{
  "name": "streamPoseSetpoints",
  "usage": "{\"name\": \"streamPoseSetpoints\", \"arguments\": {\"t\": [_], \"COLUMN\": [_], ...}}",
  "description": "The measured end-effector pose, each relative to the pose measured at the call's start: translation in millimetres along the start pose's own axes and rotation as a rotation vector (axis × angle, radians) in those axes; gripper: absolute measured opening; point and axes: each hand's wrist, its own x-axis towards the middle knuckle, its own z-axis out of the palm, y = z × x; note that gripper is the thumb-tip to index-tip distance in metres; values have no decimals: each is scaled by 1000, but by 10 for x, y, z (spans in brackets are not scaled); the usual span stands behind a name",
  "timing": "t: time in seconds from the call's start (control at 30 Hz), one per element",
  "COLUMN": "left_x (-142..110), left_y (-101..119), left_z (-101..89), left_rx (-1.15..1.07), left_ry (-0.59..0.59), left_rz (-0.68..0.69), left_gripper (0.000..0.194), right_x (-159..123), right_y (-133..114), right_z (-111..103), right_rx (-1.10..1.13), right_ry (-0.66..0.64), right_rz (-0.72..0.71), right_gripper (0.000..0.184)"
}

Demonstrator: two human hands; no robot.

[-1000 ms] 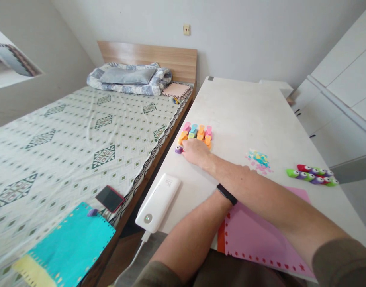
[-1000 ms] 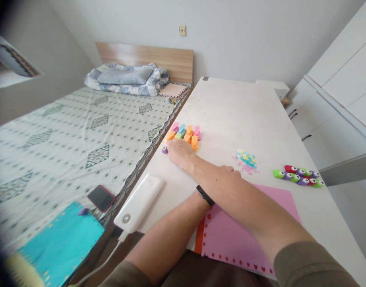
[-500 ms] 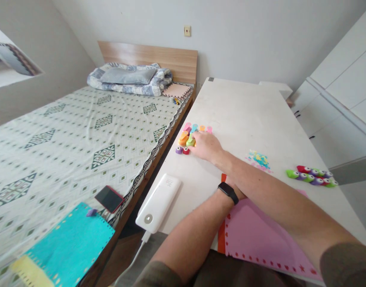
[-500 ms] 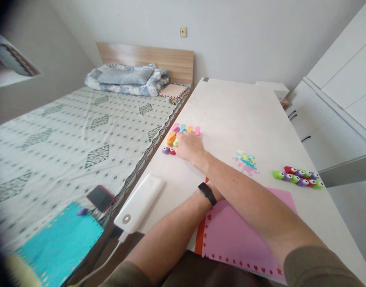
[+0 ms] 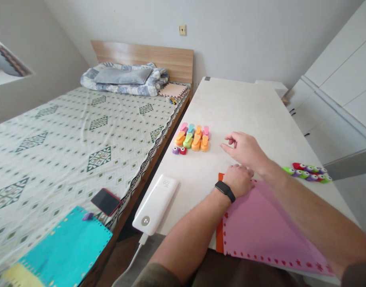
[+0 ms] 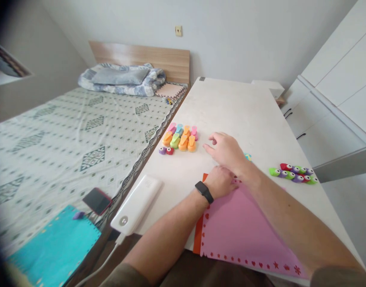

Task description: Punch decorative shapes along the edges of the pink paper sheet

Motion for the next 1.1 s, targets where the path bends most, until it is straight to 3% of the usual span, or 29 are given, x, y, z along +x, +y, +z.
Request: {"name": "streamPoseSetpoints", "arguments": {"t": [0.17,0.33,0.53,0.67,0.8,1.03,1.1], "left_x": [5,28,52,66,80,77,76], "left_y": [-7,-11,-11,-18,-26,-34,-33], "left_z": [-12,-44,-52,-36,-32,-29,-28], "left_rx": [45,31,2,1,-19,-54,-60], "left_ry": [37,10,3,5,14,26,29], "left_rz": [38,16,21,37,38,35,35], "left_gripper": [28,27,21,20,18,17,16], "right_x": [-343,-767,-1302,-1457,-1459,-1441,-1445], "right_y": [626,1447,2195,2385,2472,2573,2559], "right_z": [-351,-749,-1055,-1061,-974,-840,-840], "right_rx": [27,-22,-149,-225,-348,-446,-426], "right_ry": [143,288,347,233,102,-12,13], "right_rz": [215,478,713,717,625,554,560], "right_gripper": [36,38,38,38,37,25,25]}}
